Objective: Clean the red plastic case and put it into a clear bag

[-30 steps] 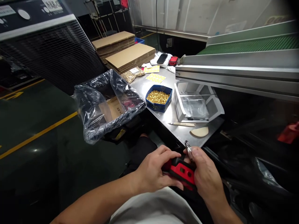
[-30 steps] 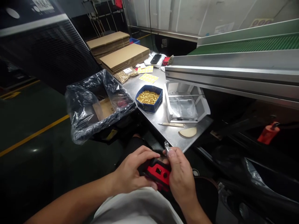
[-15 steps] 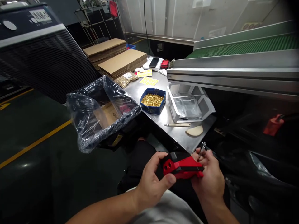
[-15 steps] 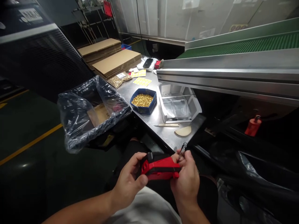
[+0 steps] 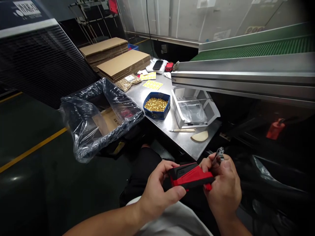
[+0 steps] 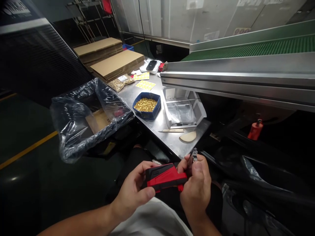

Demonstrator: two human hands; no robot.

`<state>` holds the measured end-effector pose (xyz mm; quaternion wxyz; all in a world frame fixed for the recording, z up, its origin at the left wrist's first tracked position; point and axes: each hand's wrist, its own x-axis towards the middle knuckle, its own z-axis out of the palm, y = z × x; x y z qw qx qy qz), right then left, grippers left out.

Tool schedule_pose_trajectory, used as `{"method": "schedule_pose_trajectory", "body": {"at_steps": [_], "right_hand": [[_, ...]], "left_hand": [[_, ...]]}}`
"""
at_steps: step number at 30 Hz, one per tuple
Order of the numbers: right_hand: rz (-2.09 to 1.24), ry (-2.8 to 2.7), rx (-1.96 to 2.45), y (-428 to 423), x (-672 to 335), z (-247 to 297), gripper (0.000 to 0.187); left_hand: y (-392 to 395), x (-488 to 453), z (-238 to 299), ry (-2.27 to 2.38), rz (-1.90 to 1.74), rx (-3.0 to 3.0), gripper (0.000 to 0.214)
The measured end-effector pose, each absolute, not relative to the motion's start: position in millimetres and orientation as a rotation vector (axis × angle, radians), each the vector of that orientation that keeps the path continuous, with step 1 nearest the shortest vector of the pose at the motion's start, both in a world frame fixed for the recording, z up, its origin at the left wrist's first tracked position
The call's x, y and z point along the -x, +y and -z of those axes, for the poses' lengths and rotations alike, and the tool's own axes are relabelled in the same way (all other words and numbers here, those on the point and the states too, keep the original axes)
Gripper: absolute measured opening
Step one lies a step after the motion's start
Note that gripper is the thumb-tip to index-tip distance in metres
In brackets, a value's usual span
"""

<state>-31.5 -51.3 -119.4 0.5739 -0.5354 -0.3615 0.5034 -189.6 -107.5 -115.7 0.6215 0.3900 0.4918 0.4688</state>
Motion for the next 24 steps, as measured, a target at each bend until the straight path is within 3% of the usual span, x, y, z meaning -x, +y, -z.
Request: {"method": "schedule_pose_trajectory", "body": {"at_steps": [5, 10, 13, 18, 21, 24], "right_hand": [[-1.208, -1.125, 1.203, -55.8, 23.3, 126.2, 0.029], [-1.243, -1.729, 0.974, -71.3, 28.5, 133.2, 0.020], [-1.180, -1.812, 0.935, -70.3, 36.1, 140.0, 0.020], [-0.508, -1.746, 1.245, -36.8, 19.6, 190.9, 0.024], [-0.205, -1.884, 1.421, -15.3, -4.5, 233.7, 0.029], [-0.142, -1.984, 1.480, -5.4, -18.8, 259.6, 0.030]], "left_hand": [[-102.6, 195.6, 124.6, 1.102, -0.993, -0.817, 0.064], [-85.9, 216.9, 136.1, 0.899, -0.617, -0.920, 0.090], [-77.6, 228.1, 139.3, 0.787, -0.533, -1.128, 0.087], [-85.6, 239.2, 169.2, 1.196, -0.380, -1.598, 0.114], [-98.3, 243.4, 193.0, 1.252, -0.254, -1.667, 0.108], [-108.0, 245.9, 205.4, 1.268, -0.261, -1.589, 0.094]]}}
